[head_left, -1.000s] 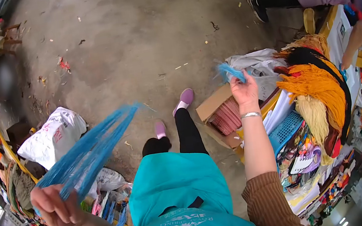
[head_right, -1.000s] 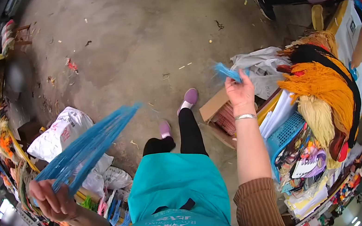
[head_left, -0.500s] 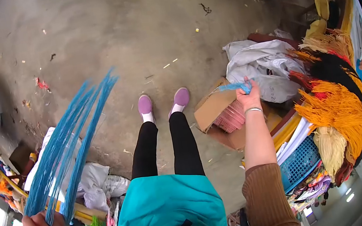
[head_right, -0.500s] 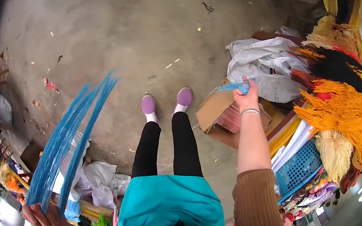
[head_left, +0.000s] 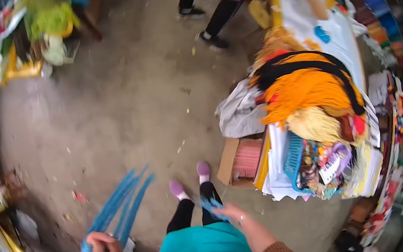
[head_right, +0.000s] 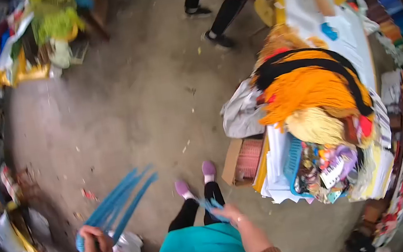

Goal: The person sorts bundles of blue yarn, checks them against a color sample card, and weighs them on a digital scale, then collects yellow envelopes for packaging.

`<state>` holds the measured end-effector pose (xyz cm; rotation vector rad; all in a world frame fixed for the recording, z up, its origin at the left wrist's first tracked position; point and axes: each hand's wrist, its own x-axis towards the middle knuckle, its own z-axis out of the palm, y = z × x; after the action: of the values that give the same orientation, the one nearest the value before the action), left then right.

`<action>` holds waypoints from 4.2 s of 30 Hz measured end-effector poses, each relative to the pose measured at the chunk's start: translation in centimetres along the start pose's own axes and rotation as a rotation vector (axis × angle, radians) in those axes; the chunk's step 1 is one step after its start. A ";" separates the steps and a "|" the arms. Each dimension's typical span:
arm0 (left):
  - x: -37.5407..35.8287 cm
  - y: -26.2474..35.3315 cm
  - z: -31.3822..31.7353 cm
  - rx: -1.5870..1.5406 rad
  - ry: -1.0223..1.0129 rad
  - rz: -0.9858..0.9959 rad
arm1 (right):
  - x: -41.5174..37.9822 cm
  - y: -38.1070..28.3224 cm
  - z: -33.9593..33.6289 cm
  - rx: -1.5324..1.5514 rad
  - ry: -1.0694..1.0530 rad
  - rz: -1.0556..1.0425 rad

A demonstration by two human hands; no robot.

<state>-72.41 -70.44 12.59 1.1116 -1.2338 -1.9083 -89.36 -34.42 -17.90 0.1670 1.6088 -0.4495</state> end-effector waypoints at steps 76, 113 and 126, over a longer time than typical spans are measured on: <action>81.1 30.1 35.6 -0.597 -0.725 -0.602 | 3.5 -88.3 -26.0 -0.096 0.556 -0.668; 172.5 45.8 125.7 -0.284 -1.029 -0.900 | 19.4 -156.2 -111.7 -0.321 0.896 0.057; 200.1 47.0 163.3 -0.232 -0.860 -0.836 | 29.3 -180.5 -152.3 0.451 0.714 -0.071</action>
<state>-308.07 -185.18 26.67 0.7198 -0.9241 -3.2968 -299.91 -144.95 -8.92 0.6720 2.1888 -0.8728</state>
